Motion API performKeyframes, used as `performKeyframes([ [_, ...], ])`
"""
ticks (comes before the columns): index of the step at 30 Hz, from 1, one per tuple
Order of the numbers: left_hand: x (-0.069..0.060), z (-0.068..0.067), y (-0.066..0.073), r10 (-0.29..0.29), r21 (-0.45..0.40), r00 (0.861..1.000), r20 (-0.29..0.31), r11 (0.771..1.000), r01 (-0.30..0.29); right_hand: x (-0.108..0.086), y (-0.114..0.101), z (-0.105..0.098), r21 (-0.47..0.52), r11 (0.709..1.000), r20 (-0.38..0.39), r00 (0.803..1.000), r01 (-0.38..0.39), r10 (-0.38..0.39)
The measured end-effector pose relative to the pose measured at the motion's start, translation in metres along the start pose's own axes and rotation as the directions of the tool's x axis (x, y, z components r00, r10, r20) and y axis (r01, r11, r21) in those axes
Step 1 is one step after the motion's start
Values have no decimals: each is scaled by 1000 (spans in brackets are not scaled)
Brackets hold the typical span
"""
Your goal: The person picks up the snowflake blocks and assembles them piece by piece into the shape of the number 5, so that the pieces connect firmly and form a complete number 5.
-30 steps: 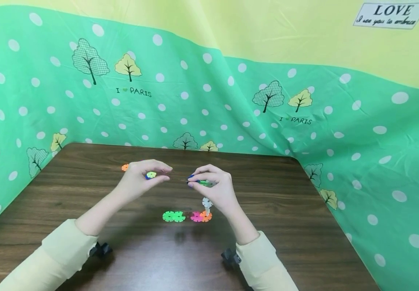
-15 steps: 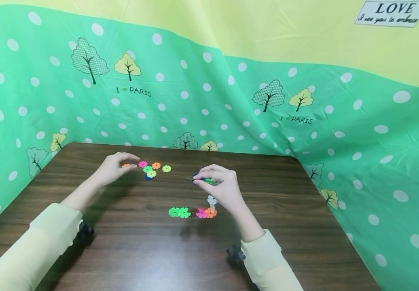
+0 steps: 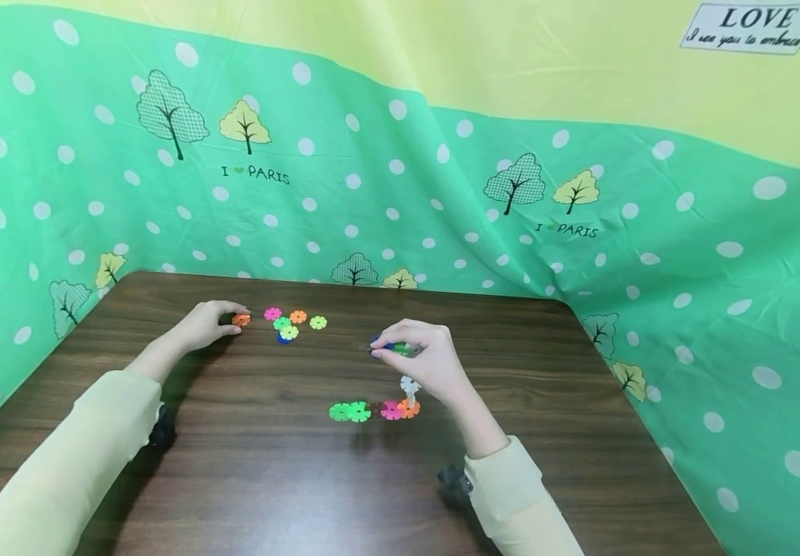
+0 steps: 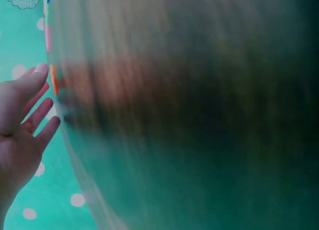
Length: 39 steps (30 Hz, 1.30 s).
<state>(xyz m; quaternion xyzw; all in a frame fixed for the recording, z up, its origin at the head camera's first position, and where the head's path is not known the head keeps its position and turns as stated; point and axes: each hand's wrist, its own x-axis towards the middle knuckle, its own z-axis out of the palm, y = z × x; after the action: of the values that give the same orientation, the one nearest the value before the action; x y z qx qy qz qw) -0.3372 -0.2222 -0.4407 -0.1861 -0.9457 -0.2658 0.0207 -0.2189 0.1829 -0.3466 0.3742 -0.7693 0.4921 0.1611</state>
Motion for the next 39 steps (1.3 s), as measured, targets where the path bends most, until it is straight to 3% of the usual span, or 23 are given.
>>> performKeyframes([
  [9, 1, 3, 6, 43, -4, 999, -3, 999, -43, 6, -27, -1, -13, 1000, 29, 999, -26, 27],
  [16, -2, 0, 10, 7, -27, 1000, 4, 1000, -6, 7, -31, -2, -34, 999, 66, 997, -31, 34],
  [22, -5, -4, 18, -19, -110, 1000, -3, 994, 19, 7, -32, -3, -61, 997, 67, 996, -50, 54],
  [26, -6, -9, 29, -3, -155, 999, -47, 988, -5, 6, -33, -4, -64, 997, 55, 997, -46, 50],
  [31, -6, -18, 48, 67, -158, 992, -104, 984, -83, 6, -33, -4, -53, 998, 48, 998, -33, 36],
  [39, -15, -32, 101, 146, -185, 974, -171, 967, -178, 0, -3, -2, -11, 999, 13, 999, 51, -50],
])
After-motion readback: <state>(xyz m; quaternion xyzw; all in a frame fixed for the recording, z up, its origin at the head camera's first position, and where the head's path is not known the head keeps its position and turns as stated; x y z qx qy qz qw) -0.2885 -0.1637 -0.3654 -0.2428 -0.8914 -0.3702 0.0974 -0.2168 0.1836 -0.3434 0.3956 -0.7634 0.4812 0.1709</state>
